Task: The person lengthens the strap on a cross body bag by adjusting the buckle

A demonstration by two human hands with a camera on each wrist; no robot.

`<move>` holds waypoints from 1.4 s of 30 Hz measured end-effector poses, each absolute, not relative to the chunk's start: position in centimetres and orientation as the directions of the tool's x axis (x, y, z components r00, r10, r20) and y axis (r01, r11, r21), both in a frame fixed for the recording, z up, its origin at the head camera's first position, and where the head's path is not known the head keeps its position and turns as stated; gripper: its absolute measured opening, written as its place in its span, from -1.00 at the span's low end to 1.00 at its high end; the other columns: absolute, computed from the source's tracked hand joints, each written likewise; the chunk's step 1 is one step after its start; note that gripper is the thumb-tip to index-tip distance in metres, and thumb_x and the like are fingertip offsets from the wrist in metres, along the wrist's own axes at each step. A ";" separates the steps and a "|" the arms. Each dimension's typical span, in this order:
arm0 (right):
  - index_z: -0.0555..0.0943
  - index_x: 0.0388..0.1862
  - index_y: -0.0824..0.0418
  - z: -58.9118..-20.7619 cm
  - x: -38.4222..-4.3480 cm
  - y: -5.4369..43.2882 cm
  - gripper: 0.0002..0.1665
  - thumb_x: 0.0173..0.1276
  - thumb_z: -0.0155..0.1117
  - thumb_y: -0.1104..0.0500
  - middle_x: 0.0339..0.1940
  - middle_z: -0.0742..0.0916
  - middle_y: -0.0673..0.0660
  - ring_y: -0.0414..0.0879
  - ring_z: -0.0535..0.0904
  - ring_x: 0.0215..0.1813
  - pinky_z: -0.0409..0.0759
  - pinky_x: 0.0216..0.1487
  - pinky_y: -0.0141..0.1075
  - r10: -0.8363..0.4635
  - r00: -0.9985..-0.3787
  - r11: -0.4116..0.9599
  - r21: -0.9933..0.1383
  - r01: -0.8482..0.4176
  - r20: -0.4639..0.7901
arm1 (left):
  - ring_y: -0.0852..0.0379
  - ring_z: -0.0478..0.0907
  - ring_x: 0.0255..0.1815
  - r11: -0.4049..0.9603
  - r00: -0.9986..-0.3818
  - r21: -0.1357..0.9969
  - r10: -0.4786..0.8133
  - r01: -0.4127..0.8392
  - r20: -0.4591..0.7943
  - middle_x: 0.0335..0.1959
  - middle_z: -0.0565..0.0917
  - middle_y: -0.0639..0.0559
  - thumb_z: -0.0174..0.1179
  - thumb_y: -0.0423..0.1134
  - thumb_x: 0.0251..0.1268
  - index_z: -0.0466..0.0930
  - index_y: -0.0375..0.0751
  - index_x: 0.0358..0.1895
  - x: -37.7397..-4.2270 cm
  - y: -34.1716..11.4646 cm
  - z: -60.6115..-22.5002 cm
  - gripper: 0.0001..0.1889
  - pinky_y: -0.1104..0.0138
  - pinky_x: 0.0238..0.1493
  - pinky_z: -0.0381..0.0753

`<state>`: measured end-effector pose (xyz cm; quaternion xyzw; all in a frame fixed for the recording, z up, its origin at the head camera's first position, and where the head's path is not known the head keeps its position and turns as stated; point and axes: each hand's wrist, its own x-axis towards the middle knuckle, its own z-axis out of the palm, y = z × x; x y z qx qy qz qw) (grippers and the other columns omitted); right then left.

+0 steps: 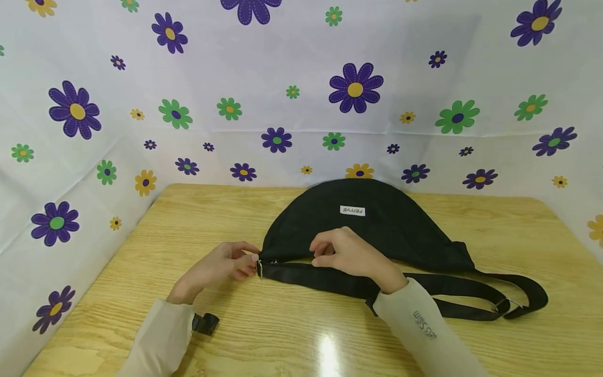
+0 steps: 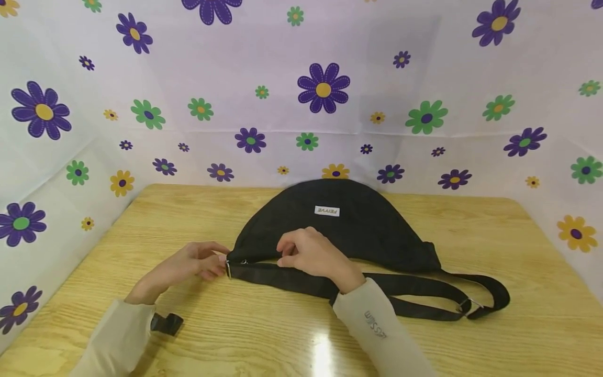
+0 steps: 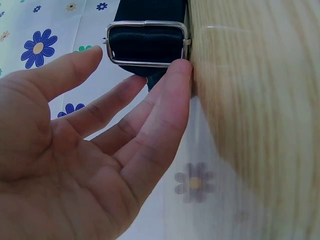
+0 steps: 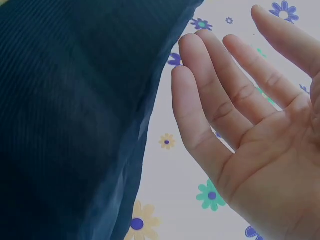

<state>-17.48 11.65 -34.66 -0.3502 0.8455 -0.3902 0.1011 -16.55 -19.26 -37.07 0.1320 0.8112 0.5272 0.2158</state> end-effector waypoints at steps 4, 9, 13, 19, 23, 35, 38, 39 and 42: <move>0.70 -0.09 0.37 -34.9 -17.6 10.9 -0.81 0.37 0.41 0.30 -0.27 0.75 0.05 -0.19 0.65 -0.29 0.64 -0.23 -0.36 -0.681 -0.727 0.453 -0.730 -0.512 0.088 | -0.08 0.71 -0.20 0.413 -0.869 0.911 0.445 -0.014 -0.215 -0.20 0.70 -0.18 0.10 -0.29 0.57 0.43 -0.58 0.27 -16.6 -19.2 -37.1 -0.58 0.12 -0.14 0.73; 0.70 -0.09 0.39 -35.2 -17.8 10.1 -0.80 0.35 0.42 0.31 -0.26 0.76 0.06 -0.19 0.66 -0.27 0.64 -0.21 -0.38 -0.690 -0.718 0.448 -0.727 -0.521 0.090 | -0.06 0.71 -0.20 0.412 -0.865 0.911 0.451 -0.018 -0.221 -0.21 0.70 -0.18 0.10 -0.28 0.57 0.42 -0.58 0.29 -16.8 -19.1 -37.1 -0.57 0.15 -0.14 0.73; 0.71 -0.08 0.38 -35.5 -17.9 9.5 -0.79 0.35 0.43 0.31 -0.25 0.76 0.07 -0.20 0.67 -0.26 0.63 -0.20 -0.40 -0.698 -0.712 0.450 -0.721 -0.527 0.084 | -0.03 0.71 -0.22 0.419 -0.863 0.908 0.450 -0.024 -0.231 -0.22 0.71 -0.16 0.11 -0.27 0.57 0.41 -0.58 0.29 -16.8 -19.0 -37.0 -0.56 0.17 -0.15 0.73; 0.73 -0.23 0.30 -35.5 -17.7 8.6 -0.93 0.34 0.43 0.31 -0.33 0.74 -0.01 -0.24 0.62 -0.33 0.60 -0.26 -0.39 -0.702 -0.707 0.457 -0.712 -0.533 0.079 | -0.01 0.69 -0.23 0.439 -0.857 0.899 0.457 -0.016 -0.238 -0.23 0.71 -0.14 0.11 -0.26 0.57 0.41 -0.57 0.30 -16.8 -19.0 -37.0 -0.55 0.18 -0.14 0.72; 0.71 -0.37 0.20 -35.5 -17.6 7.8 -0.92 0.33 0.43 0.32 -0.42 0.69 -0.07 -0.26 0.58 -0.40 0.58 -0.32 -0.39 -0.706 -0.706 0.470 -0.706 -0.530 0.061 | 0.01 0.68 -0.25 0.449 -0.856 0.893 0.453 -0.023 -0.250 -0.24 0.71 -0.13 0.11 -0.23 0.57 0.39 -0.57 0.32 -16.9 -19.0 -37.0 -0.52 0.20 -0.14 0.71; 0.74 -0.31 0.26 -36.3 -17.7 5.8 -0.96 0.29 0.46 0.33 -0.39 0.72 0.00 -0.26 0.57 -0.38 0.55 -0.30 -0.40 -0.681 -0.731 0.519 -0.670 -0.531 0.052 | 0.05 0.67 -0.32 0.459 -0.850 0.888 0.457 -0.029 -0.263 -0.33 0.71 -0.10 0.12 -0.18 0.56 0.39 -0.55 0.32 -17.6 -18.8 -37.3 -0.50 0.28 -0.21 0.70; 0.74 -0.33 0.30 -36.5 -17.7 5.6 -0.98 0.29 0.44 0.37 -0.39 0.73 0.03 -0.25 0.55 -0.40 0.55 -0.29 -0.39 -0.671 -0.737 0.513 -0.668 -0.538 0.079 | 0.06 0.67 -0.34 0.462 -0.852 0.886 0.450 -0.036 -0.268 -0.35 0.71 -0.09 0.13 -0.18 0.55 0.40 -0.53 0.31 -17.6 -18.7 -37.4 -0.51 0.28 -0.23 0.69; 0.74 -0.34 0.30 -36.6 -17.6 5.5 -0.98 0.29 0.43 0.38 -0.40 0.73 0.03 -0.24 0.54 -0.41 0.55 -0.28 -0.38 -0.664 -0.743 0.516 -0.668 -0.536 0.083 | 0.07 0.67 -0.35 0.463 -0.852 0.886 0.450 -0.034 -0.268 -0.36 0.70 -0.08 0.12 -0.18 0.56 0.40 -0.53 0.30 -17.6 -18.7 -37.4 -0.51 0.29 -0.24 0.69; 0.73 -0.35 0.30 -36.7 -17.6 5.4 -0.94 0.32 0.39 0.40 -0.40 0.73 0.05 -0.23 0.53 -0.42 0.55 -0.28 -0.37 -0.643 -0.761 0.530 -0.669 -0.522 0.085 | 0.10 0.66 -0.41 0.461 -0.852 0.886 0.448 -0.042 -0.273 -0.40 0.71 -0.08 0.13 -0.18 0.55 0.41 -0.53 0.29 -17.6 -18.5 -37.4 -0.52 0.30 -0.27 0.68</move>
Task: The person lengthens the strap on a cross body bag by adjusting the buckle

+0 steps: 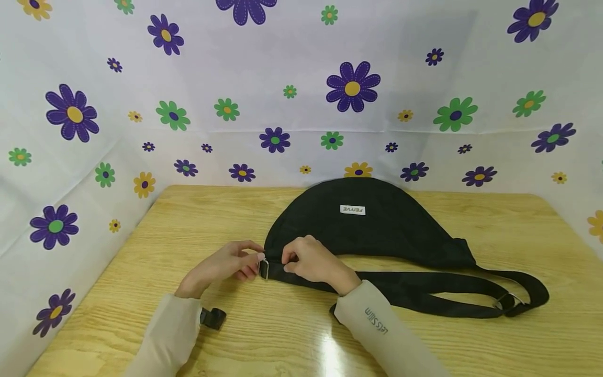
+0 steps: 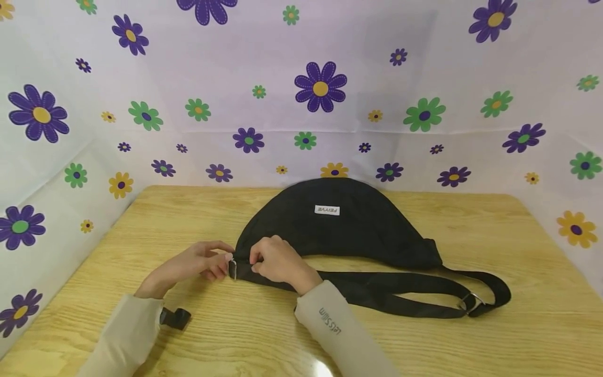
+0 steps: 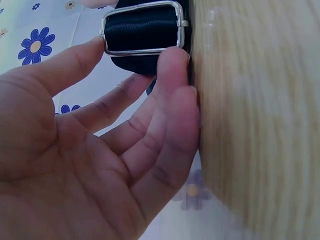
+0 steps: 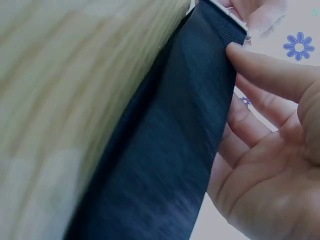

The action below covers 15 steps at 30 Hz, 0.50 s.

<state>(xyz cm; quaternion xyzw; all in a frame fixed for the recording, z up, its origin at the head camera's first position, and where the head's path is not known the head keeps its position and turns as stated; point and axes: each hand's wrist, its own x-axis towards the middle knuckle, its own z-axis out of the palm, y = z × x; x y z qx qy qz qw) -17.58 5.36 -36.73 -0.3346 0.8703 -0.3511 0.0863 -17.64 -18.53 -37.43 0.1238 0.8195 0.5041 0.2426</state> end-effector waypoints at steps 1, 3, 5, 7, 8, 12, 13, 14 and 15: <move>0.73 -0.35 0.30 -36.8 -17.6 5.3 -0.94 0.33 0.38 0.40 -0.40 0.73 0.05 -0.23 0.53 -0.42 0.56 -0.28 -0.37 -0.637 -0.766 0.533 -0.670 -0.516 0.083 | 0.11 0.65 -0.43 0.459 -0.852 0.887 0.448 -0.043 -0.273 -0.41 0.71 -0.08 0.13 -0.18 0.54 0.41 -0.53 0.29 -17.7 -18.5 -37.4 -0.52 0.31 -0.29 0.68; 0.73 -0.34 0.29 -36.9 -17.6 5.2 -0.91 0.34 0.36 0.42 -0.39 0.74 0.07 -0.21 0.54 -0.42 0.56 -0.29 -0.37 -0.623 -0.778 0.536 -0.684 -0.495 0.074 | 0.12 0.64 -0.46 0.456 -0.851 0.889 0.449 -0.044 -0.273 -0.42 0.71 -0.08 0.12 -0.18 0.54 0.40 -0.54 0.29 -17.7 -18.5 -37.4 -0.52 0.32 -0.31 0.67; 0.74 -0.34 0.30 -36.9 -17.6 5.3 -0.91 0.35 0.34 0.42 -0.38 0.74 0.09 -0.21 0.56 -0.42 0.57 -0.31 -0.37 -0.613 -0.787 0.530 -0.702 -0.475 0.069 | 0.11 0.64 -0.48 0.456 -0.851 0.889 0.450 -0.044 -0.273 -0.42 0.71 -0.09 0.12 -0.18 0.54 0.40 -0.53 0.29 -17.7 -18.5 -37.3 -0.51 0.32 -0.31 0.67; 0.74 -0.34 0.31 -37.1 -17.7 5.3 -0.90 0.35 0.34 0.43 -0.37 0.74 0.10 -0.21 0.56 -0.42 0.56 -0.33 -0.38 -0.604 -0.794 0.517 -0.725 -0.455 0.067 | 0.09 0.66 -0.47 0.462 -0.850 0.886 0.452 -0.036 -0.271 -0.41 0.72 -0.10 0.12 -0.17 0.54 0.40 -0.54 0.29 -17.7 -18.5 -37.3 -0.50 0.31 -0.30 0.68; 0.74 -0.35 0.31 -37.1 -17.8 5.4 -0.90 0.35 0.34 0.43 -0.38 0.75 0.10 -0.22 0.55 -0.42 0.56 -0.34 -0.38 -0.600 -0.797 0.508 -0.736 -0.447 0.070 | 0.07 0.68 -0.45 0.464 -0.849 0.885 0.455 -0.034 -0.270 -0.40 0.73 -0.10 0.12 -0.17 0.55 0.40 -0.54 0.30 -17.7 -18.5 -37.3 -0.50 0.29 -0.28 0.69; 0.74 -0.37 0.33 -37.4 -18.1 5.6 -0.90 0.34 0.34 0.43 -0.40 0.75 0.10 -0.23 0.51 -0.46 0.53 -0.39 -0.39 -0.590 -0.804 0.462 -0.784 -0.414 0.077 | 0.00 0.74 -0.37 0.455 -0.834 0.890 0.480 -0.029 -0.272 -0.36 0.75 -0.14 0.07 -0.18 0.59 0.35 -0.57 0.34 -17.8 -18.7 -37.4 -0.49 0.25 -0.22 0.72; 0.74 -0.36 0.34 -37.5 -18.2 5.6 -0.90 0.34 0.34 0.43 -0.40 0.75 0.10 -0.23 0.50 -0.46 0.52 -0.39 -0.38 -0.586 -0.806 0.452 -0.796 -0.403 0.076 | -0.02 0.74 -0.35 0.445 -0.828 0.895 0.491 -0.029 -0.271 -0.35 0.75 -0.17 0.05 -0.20 0.60 0.33 -0.57 0.36 -17.8 -18.8 -37.4 -0.49 0.24 -0.20 0.72; 0.75 -0.35 0.34 -37.6 -18.2 5.7 -0.90 0.34 0.33 0.42 -0.40 0.75 0.10 -0.22 0.50 -0.47 0.51 -0.40 -0.37 -0.580 -0.812 0.444 -0.809 -0.385 0.068 | -0.04 0.74 -0.33 0.430 -0.822 0.902 0.505 -0.027 -0.265 -0.34 0.75 -0.19 0.03 -0.21 0.61 0.31 -0.57 0.38 -17.8 -18.9 -37.4 -0.49 0.23 -0.19 0.72; 0.75 -0.34 0.35 -37.6 -18.3 5.7 -0.91 0.35 0.33 0.42 -0.39 0.75 0.09 -0.22 0.50 -0.47 0.51 -0.40 -0.37 -0.573 -0.817 0.436 -0.823 -0.364 0.058 | -0.06 0.75 -0.32 0.414 -0.815 0.910 0.521 -0.020 -0.255 -0.33 0.75 -0.21 0.01 -0.23 0.62 0.29 -0.57 0.39 -17.8 -18.9 -37.4 -0.50 0.22 -0.18 0.73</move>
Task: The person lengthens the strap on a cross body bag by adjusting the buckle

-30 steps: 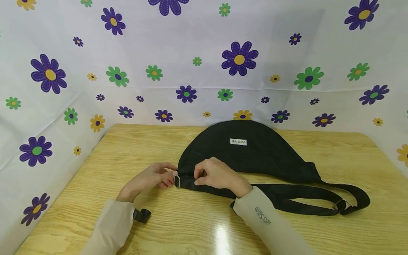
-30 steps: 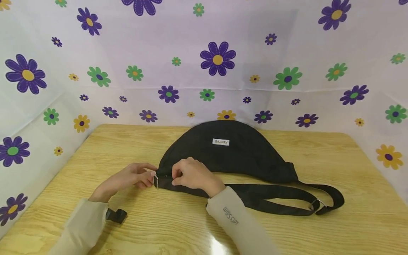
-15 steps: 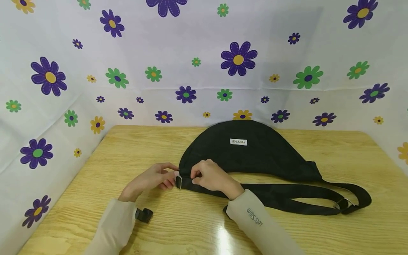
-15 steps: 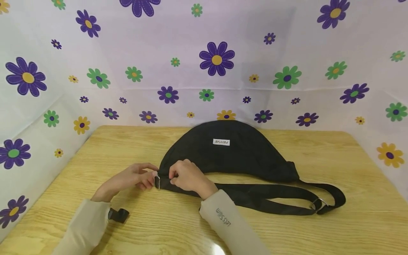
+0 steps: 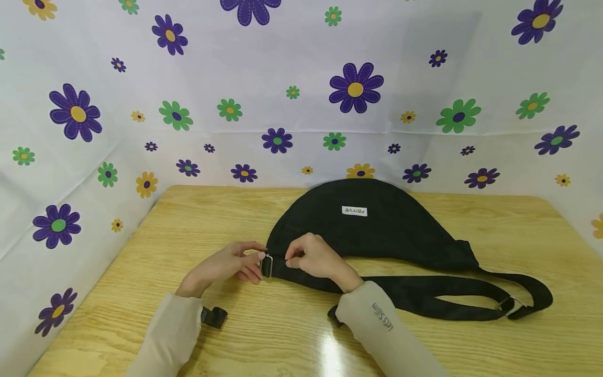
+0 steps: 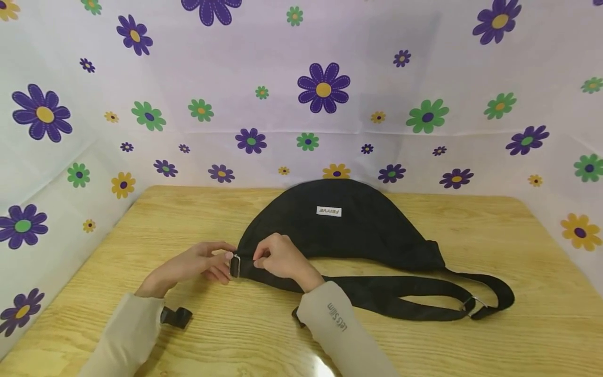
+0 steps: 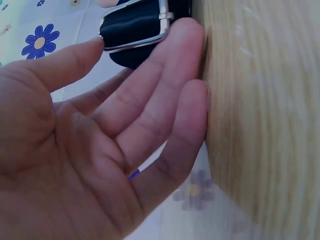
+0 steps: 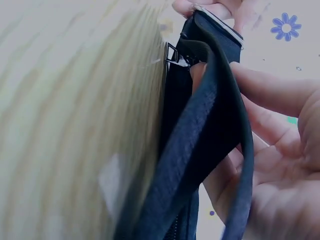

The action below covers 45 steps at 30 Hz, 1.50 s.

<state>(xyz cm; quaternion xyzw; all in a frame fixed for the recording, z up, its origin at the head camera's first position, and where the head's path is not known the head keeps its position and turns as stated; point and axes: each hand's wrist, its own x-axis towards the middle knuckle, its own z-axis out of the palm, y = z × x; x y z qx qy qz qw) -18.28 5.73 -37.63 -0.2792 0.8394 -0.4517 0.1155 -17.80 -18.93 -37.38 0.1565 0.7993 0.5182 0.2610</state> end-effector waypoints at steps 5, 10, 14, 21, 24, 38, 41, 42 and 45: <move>0.75 -0.28 0.38 -37.8 -18.4 6.0 -0.91 0.37 0.31 0.40 -0.39 0.74 0.08 -0.17 0.50 -0.43 0.49 -0.36 -0.33 -0.531 -0.847 0.398 -0.883 -0.250 0.000 | -0.13 0.73 -0.23 0.351 -0.776 0.935 0.603 0.051 -0.184 -0.26 0.75 -0.28 0.09 -0.35 0.54 0.18 -0.42 0.52 -17.8 -19.4 -37.2 -0.42 0.17 -0.02 0.67; 0.74 -0.25 0.40 -37.8 -18.5 6.2 -0.91 0.37 0.30 0.41 -0.37 0.74 0.08 -0.15 0.54 -0.34 0.52 -0.25 -0.31 -0.510 -0.859 0.369 -0.913 -0.173 -0.043 | -0.05 0.61 -0.26 0.375 -0.750 0.906 0.652 0.194 -0.109 -0.32 0.69 -0.16 0.25 -0.47 0.35 0.26 -0.33 0.52 -17.8 -19.5 -37.3 -0.32 0.29 -0.16 0.54; 0.73 -0.23 0.40 -37.7 -18.5 6.3 -0.90 0.37 0.29 0.41 -0.35 0.75 0.09 -0.14 0.56 -0.30 0.54 -0.20 -0.29 -0.502 -0.863 0.361 -0.922 -0.142 -0.064 | 0.02 0.59 -0.37 0.406 -0.762 0.865 0.646 0.295 -0.043 -0.40 0.67 -0.05 0.29 -0.55 0.27 0.41 -0.38 0.42 -17.8 -18.9 -37.5 -0.38 0.39 -0.35 0.54; 0.72 -0.20 0.42 -37.7 -18.6 6.4 -0.89 0.38 0.29 0.39 -0.38 0.72 0.09 -0.13 0.62 -0.25 0.60 -0.09 -0.23 -0.497 -0.863 0.349 -0.932 -0.103 -0.090 | 0.14 0.59 -0.47 0.447 -0.790 0.810 0.612 0.380 0.032 -0.48 0.67 0.06 0.41 -0.57 0.14 0.49 -0.38 0.35 -17.5 -18.1 -37.4 -0.36 0.40 -0.43 0.55; 0.72 -0.19 0.42 -37.9 -18.6 6.4 -0.89 0.39 0.29 0.38 -0.39 0.71 0.09 -0.12 0.61 -0.25 0.61 -0.05 -0.22 -0.492 -0.864 0.339 -0.938 -0.077 -0.107 | 0.13 0.61 -0.47 0.446 -0.805 0.811 0.591 0.378 0.049 -0.48 0.68 0.07 0.42 -0.55 0.14 0.49 -0.39 0.35 -17.4 -18.1 -37.5 -0.36 0.39 -0.44 0.54; 0.71 -0.16 0.43 -37.6 -18.8 6.7 -0.87 0.42 0.27 0.38 -0.31 0.70 0.11 -0.08 0.59 -0.21 0.59 0.01 -0.16 -0.496 -0.863 0.302 -0.951 -0.069 -0.095 | -0.10 0.50 0.04 0.455 -0.787 0.714 0.578 0.532 0.217 0.07 0.54 -0.16 0.47 -0.44 0.15 0.59 -0.32 0.26 -17.6 -18.0 -37.4 -0.44 0.10 -0.01 0.63; 0.70 -0.14 0.45 -37.6 -18.9 6.9 -0.86 0.41 0.27 0.38 -0.30 0.69 0.10 -0.08 0.58 -0.20 0.58 0.02 -0.17 -0.496 -0.864 0.270 -0.961 -0.053 -0.092 | -0.20 0.48 0.24 0.417 -0.783 0.752 0.586 0.510 0.207 0.29 0.49 -0.27 0.44 -0.49 0.16 0.55 -0.35 0.29 -17.7 -18.0 -37.5 -0.42 0.08 0.07 0.65; 0.70 -0.14 0.45 -37.6 -18.9 6.9 -0.86 0.41 0.27 0.38 -0.30 0.69 0.10 -0.08 0.58 -0.19 0.57 0.03 -0.17 -0.496 -0.863 0.256 -0.966 -0.045 -0.092 | -0.22 0.48 0.26 0.409 -0.787 0.768 0.586 0.493 0.193 0.32 0.48 -0.28 0.44 -0.50 0.16 0.53 -0.35 0.31 -17.7 -18.0 -37.5 -0.41 0.09 0.08 0.65; 0.70 -0.14 0.46 -37.7 -19.0 7.1 -0.85 0.41 0.28 0.38 -0.31 0.68 0.07 -0.09 0.57 -0.19 0.55 0.04 -0.18 -0.512 -0.855 0.222 -0.975 -0.031 -0.089 | -0.22 0.52 0.22 0.413 -0.806 0.796 0.571 0.443 0.152 0.34 0.49 -0.29 0.44 -0.50 0.16 0.50 -0.35 0.34 -17.6 -17.9 -37.4 -0.37 0.09 0.11 0.63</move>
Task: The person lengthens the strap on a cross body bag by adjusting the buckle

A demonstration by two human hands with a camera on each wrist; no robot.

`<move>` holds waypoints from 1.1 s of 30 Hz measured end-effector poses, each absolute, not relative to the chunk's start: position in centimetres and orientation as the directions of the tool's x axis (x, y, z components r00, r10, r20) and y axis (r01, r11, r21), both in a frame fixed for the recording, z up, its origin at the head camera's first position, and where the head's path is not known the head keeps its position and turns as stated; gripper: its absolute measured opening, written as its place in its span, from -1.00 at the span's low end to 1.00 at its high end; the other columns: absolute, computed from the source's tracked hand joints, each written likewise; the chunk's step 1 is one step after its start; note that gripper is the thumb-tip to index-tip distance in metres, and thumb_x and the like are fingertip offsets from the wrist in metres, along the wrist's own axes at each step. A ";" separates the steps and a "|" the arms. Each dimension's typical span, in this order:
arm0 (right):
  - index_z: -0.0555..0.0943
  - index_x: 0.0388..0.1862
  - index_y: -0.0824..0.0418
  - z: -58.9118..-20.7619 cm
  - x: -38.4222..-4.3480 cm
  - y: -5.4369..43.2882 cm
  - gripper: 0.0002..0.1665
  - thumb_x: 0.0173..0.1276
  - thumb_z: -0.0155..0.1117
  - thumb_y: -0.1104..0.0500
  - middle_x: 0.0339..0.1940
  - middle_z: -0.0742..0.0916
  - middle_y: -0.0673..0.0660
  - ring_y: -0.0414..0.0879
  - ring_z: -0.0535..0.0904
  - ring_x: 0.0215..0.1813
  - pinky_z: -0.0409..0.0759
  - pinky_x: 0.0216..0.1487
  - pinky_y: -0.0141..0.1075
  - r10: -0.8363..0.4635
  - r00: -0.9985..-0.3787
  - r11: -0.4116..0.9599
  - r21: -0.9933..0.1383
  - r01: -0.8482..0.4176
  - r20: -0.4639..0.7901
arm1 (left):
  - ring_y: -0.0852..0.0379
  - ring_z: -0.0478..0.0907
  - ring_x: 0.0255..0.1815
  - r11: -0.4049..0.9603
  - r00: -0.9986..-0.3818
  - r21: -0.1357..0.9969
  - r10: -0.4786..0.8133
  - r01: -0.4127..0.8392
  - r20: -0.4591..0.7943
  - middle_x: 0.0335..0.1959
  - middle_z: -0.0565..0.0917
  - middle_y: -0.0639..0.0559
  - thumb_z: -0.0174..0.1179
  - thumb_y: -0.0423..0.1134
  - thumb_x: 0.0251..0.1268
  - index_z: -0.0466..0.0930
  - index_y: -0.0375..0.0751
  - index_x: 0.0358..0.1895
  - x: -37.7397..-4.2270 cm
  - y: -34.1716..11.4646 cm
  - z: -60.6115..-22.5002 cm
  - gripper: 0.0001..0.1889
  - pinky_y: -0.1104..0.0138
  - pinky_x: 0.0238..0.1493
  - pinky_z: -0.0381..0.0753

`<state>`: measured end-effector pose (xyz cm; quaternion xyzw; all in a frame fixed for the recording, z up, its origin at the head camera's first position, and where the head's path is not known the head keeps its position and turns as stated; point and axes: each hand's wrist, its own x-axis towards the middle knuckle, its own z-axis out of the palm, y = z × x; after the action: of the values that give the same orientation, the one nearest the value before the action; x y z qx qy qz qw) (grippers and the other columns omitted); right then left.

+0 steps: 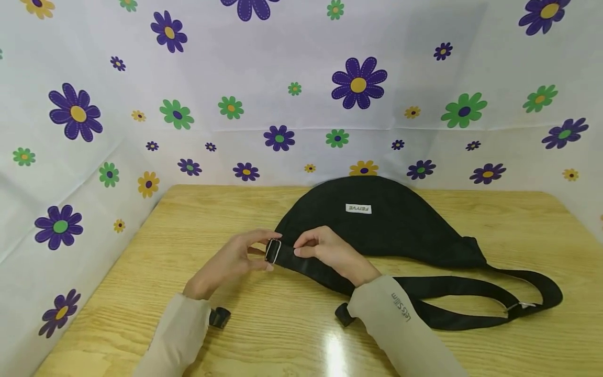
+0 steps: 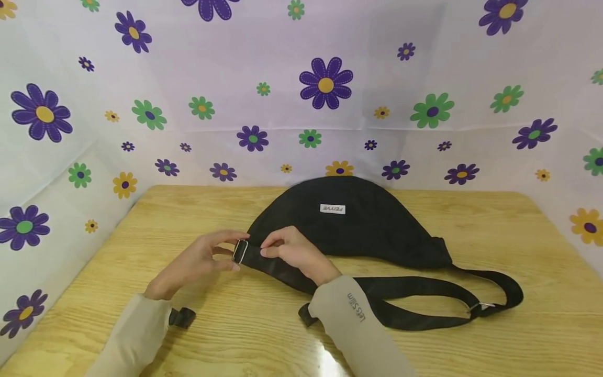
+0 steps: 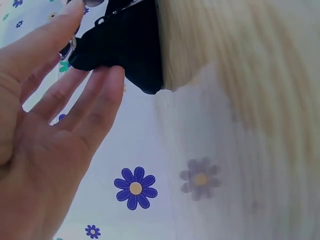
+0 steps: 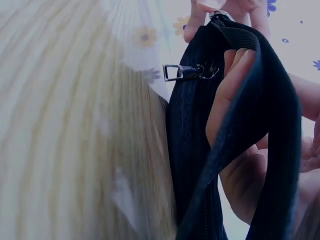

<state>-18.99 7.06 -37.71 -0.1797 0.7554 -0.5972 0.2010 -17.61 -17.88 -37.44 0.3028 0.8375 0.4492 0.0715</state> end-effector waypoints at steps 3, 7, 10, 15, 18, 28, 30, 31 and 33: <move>0.70 -0.15 0.46 -37.7 -19.1 7.1 -0.85 0.40 0.28 0.37 -0.32 0.68 0.05 -0.09 0.57 -0.17 0.55 0.05 -0.19 -0.531 -0.843 0.208 -0.977 -0.033 -0.085 | -0.20 0.56 0.16 0.429 -0.815 0.794 0.562 0.431 0.139 0.33 0.51 -0.28 0.45 -0.51 0.14 0.50 -0.35 0.35 -17.5 -17.8 -37.4 -0.35 0.07 0.12 0.62; 0.69 -0.14 0.47 -37.6 -19.2 7.1 -0.84 0.41 0.28 0.37 -0.31 0.68 0.05 -0.09 0.57 -0.17 0.55 0.06 -0.18 -0.532 -0.843 0.203 -0.979 -0.032 -0.082 | -0.20 0.55 0.19 0.421 -0.805 0.785 0.571 0.456 0.161 0.33 0.51 -0.28 0.46 -0.55 0.10 0.50 -0.39 0.34 -17.4 -17.6 -37.4 -0.34 0.11 0.11 0.64; 0.69 -0.14 0.46 -37.5 -19.2 7.2 -0.85 0.42 0.28 0.37 -0.28 0.69 0.06 -0.09 0.58 -0.17 0.55 0.04 -0.18 -0.515 -0.853 0.205 -0.978 -0.027 -0.085 | -0.18 0.58 0.14 0.431 -0.809 0.773 0.561 0.466 0.175 0.32 0.52 -0.27 0.46 -0.54 0.11 0.51 -0.39 0.33 -17.4 -17.5 -37.4 -0.35 0.10 0.10 0.64; 0.72 -0.18 0.42 -36.9 -18.9 7.2 -0.89 0.41 0.30 0.38 -0.28 0.71 0.10 -0.11 0.59 -0.24 0.57 -0.09 -0.23 -0.488 -0.873 0.300 -0.941 -0.155 -0.012 | -0.13 0.63 0.03 0.455 -0.834 0.775 0.526 0.439 0.164 0.32 0.54 -0.23 0.44 -0.46 0.18 0.51 -0.34 0.35 -17.5 -17.5 -37.4 -0.39 0.03 0.11 0.62; 0.74 -0.22 0.38 -36.2 -18.5 7.0 -0.92 0.38 0.33 0.39 -0.28 0.71 0.09 -0.13 0.59 -0.29 0.59 -0.19 -0.26 -0.483 -0.871 0.387 -0.871 -0.303 0.089 | -0.12 0.61 0.04 0.454 -0.836 0.777 0.523 0.437 0.164 0.32 0.54 -0.22 0.44 -0.43 0.20 0.51 -0.34 0.35 -17.6 -17.6 -37.4 -0.40 0.05 0.10 0.63; 0.70 -0.11 0.45 -36.3 -18.8 7.3 -0.84 0.42 0.25 0.40 -0.26 0.74 0.16 -0.09 0.65 -0.25 0.63 -0.14 -0.24 -0.552 -0.834 0.387 -0.879 -0.280 0.023 | -0.10 0.56 0.08 0.451 -0.819 0.761 0.546 0.467 0.180 0.29 0.56 -0.24 0.45 -0.41 0.20 0.53 -0.36 0.33 -17.8 -17.7 -37.3 -0.41 0.12 0.05 0.65; 0.68 -0.04 0.49 -36.6 -19.0 7.5 -0.79 0.43 0.23 0.40 -0.20 0.75 0.20 -0.02 0.68 -0.16 0.65 -0.04 -0.17 -0.551 -0.834 0.380 -0.901 -0.209 -0.039 | -0.10 0.55 0.09 0.451 -0.819 0.763 0.548 0.462 0.172 0.30 0.56 -0.23 0.45 -0.40 0.19 0.53 -0.35 0.33 -17.7 -17.6 -37.2 -0.40 0.12 0.05 0.65; 0.68 -0.02 0.50 -36.7 -19.1 7.6 -0.77 0.43 0.23 0.39 -0.17 0.74 0.20 0.00 0.67 -0.12 0.65 0.00 -0.14 -0.543 -0.838 0.383 -0.906 -0.179 -0.063 | -0.10 0.54 0.09 0.450 -0.818 0.764 0.549 0.463 0.172 0.30 0.56 -0.22 0.45 -0.40 0.20 0.52 -0.35 0.34 -17.7 -17.6 -37.2 -0.40 0.12 0.05 0.65; 0.67 0.00 0.51 -36.8 -19.1 7.5 -0.76 0.43 0.24 0.39 -0.17 0.74 0.20 0.03 0.67 -0.07 0.63 0.07 -0.10 -0.522 -0.848 0.378 -0.915 -0.138 -0.088 | -0.10 0.54 0.08 0.445 -0.817 0.766 0.549 0.464 0.175 0.30 0.56 -0.22 0.45 -0.40 0.20 0.53 -0.35 0.33 -17.7 -17.5 -37.2 -0.40 0.12 0.04 0.65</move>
<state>-19.15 7.52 -36.79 -0.2039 0.8092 -0.5191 0.1850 -17.66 -17.54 -37.25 0.2983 0.8486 0.4341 0.0493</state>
